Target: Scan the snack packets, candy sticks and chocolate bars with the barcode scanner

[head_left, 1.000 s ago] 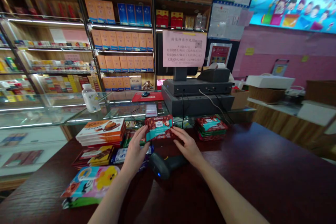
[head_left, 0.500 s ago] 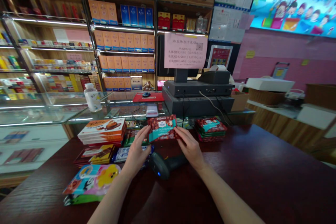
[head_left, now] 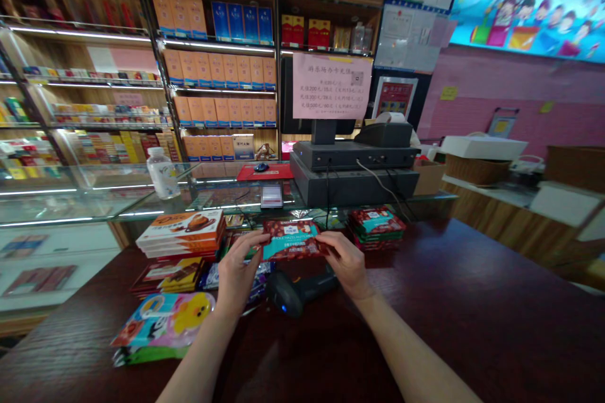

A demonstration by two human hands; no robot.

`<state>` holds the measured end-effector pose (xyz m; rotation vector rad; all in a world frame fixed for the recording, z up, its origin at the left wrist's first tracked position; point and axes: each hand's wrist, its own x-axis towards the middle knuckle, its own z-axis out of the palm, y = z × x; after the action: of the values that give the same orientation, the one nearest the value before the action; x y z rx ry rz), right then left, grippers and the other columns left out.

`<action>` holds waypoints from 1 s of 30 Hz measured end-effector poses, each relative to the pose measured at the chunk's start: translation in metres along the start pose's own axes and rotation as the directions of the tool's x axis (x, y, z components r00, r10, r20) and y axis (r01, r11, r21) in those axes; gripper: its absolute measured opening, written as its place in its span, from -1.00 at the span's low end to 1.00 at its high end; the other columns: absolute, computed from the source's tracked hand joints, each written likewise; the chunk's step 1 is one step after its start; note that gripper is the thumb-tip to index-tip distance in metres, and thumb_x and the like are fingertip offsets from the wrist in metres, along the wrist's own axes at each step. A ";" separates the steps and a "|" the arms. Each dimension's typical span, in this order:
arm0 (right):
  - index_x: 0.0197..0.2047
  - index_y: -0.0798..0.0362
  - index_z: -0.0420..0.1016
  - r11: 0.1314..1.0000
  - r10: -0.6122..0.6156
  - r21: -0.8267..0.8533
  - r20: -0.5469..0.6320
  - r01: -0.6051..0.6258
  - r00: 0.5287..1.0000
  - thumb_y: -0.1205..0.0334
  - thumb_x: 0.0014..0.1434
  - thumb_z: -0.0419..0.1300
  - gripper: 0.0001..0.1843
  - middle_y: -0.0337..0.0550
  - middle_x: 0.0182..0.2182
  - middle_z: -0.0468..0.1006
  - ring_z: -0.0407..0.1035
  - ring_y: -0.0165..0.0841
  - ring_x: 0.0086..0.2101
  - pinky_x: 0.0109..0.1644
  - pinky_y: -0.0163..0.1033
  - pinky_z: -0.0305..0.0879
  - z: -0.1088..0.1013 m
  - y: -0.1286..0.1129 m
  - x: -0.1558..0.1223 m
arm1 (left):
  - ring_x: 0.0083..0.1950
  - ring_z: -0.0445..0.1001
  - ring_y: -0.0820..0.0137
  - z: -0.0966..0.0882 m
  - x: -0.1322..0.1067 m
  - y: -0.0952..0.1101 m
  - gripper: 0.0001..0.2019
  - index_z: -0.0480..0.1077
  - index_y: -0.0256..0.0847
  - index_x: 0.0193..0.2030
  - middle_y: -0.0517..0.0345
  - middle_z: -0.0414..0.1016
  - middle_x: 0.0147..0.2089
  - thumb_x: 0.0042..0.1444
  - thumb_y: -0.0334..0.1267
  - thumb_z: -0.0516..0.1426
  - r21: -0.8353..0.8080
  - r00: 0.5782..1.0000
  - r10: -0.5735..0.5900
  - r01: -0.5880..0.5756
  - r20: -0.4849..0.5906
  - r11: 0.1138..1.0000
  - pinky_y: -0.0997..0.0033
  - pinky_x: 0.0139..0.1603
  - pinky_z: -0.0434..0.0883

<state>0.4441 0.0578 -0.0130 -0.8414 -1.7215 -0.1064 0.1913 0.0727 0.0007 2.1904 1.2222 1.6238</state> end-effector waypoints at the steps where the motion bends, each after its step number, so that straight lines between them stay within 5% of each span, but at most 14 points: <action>1: -0.06 -0.05 0.58 1.000 0.014 0.007 -0.002 -0.014 1.000 0.28 0.35 0.09 -0.77 -0.10 -0.20 0.63 0.54 -0.27 -0.16 -0.03 -0.16 0.48 0.000 -0.001 0.000 | 0.08 0.53 0.32 -0.001 0.000 0.001 -0.77 0.51 -0.08 -0.06 0.11 0.59 0.00 0.25 -0.24 0.05 0.000 1.000 0.005 -0.005 -0.014 1.000 0.26 0.19 0.44; 8: -0.27 -0.02 0.55 0.982 0.185 0.054 -0.096 -0.181 0.978 0.15 0.27 0.23 -0.88 -0.14 -0.26 0.50 0.42 -0.31 -0.30 -0.29 -0.26 0.37 0.006 -0.005 0.005 | -0.18 0.51 0.37 0.004 0.002 0.006 -0.84 0.48 -0.11 -0.26 0.16 0.50 -0.25 0.22 -0.12 0.13 0.014 0.996 -0.001 0.002 -0.093 1.000 0.38 -0.10 0.48; 12: -0.25 0.00 0.52 0.935 0.347 0.095 -0.046 -0.342 0.937 0.07 0.27 0.20 -0.81 -0.17 -0.31 0.51 0.37 -0.34 -0.36 -0.31 -0.28 0.30 0.010 -0.006 0.005 | -0.06 0.48 0.32 0.009 0.003 0.006 -0.81 0.46 -0.12 -0.28 0.10 0.48 -0.13 0.20 -0.07 0.14 0.026 0.990 -0.052 0.056 -0.132 0.998 0.34 0.00 0.45; 17: -0.22 0.03 0.49 0.862 0.482 0.161 0.026 -0.480 0.876 0.02 0.25 0.19 -0.76 -0.20 -0.38 0.54 0.35 -0.37 -0.45 -0.33 -0.29 0.29 0.016 -0.008 0.003 | -0.09 0.52 0.32 0.011 0.003 0.003 -0.80 0.45 -0.10 -0.17 0.18 0.58 -0.17 0.21 -0.07 0.11 -0.010 0.977 -0.211 0.212 0.019 0.977 0.35 0.00 0.43; 20: -0.09 0.02 0.46 0.831 0.521 0.222 0.010 -0.509 0.854 0.06 0.23 0.22 -0.74 -0.20 -0.37 0.58 0.39 -0.36 -0.44 -0.32 -0.28 0.31 0.020 -0.007 0.003 | -0.11 0.54 0.32 0.014 0.002 0.003 -0.78 0.42 -0.12 -0.12 0.17 0.59 -0.17 0.20 -0.07 0.12 -0.074 0.965 -0.259 0.260 0.033 0.963 0.35 -0.02 0.43; 25: 0.22 0.01 0.31 0.840 0.509 0.242 -0.045 -0.485 0.860 0.14 0.22 0.25 -0.48 -0.32 -0.44 0.53 0.42 -0.36 -0.40 -0.24 -0.27 0.32 0.023 -0.009 0.002 | -0.15 0.56 0.34 0.020 0.001 0.000 -0.49 0.25 -0.10 0.26 0.22 0.57 -0.25 0.18 -0.09 0.16 -0.116 0.961 -0.276 0.272 -0.020 0.955 0.30 -0.02 0.43; 30: -0.05 0.00 0.55 0.888 0.434 0.179 -0.030 -0.423 0.900 0.14 0.26 0.21 -0.77 -0.22 -0.33 0.57 0.44 -0.35 -0.34 -0.21 -0.27 0.33 0.022 -0.010 0.001 | -0.11 0.50 0.30 0.020 0.001 -0.003 -0.45 0.22 0.03 0.35 0.18 0.56 -0.20 0.22 -0.14 0.15 0.037 0.977 -0.212 0.213 -0.035 0.976 0.20 0.06 0.37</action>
<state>0.4204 0.0613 -0.0157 -1.0581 -1.4197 0.3033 0.2070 0.0822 -0.0088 1.9839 1.4544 1.5644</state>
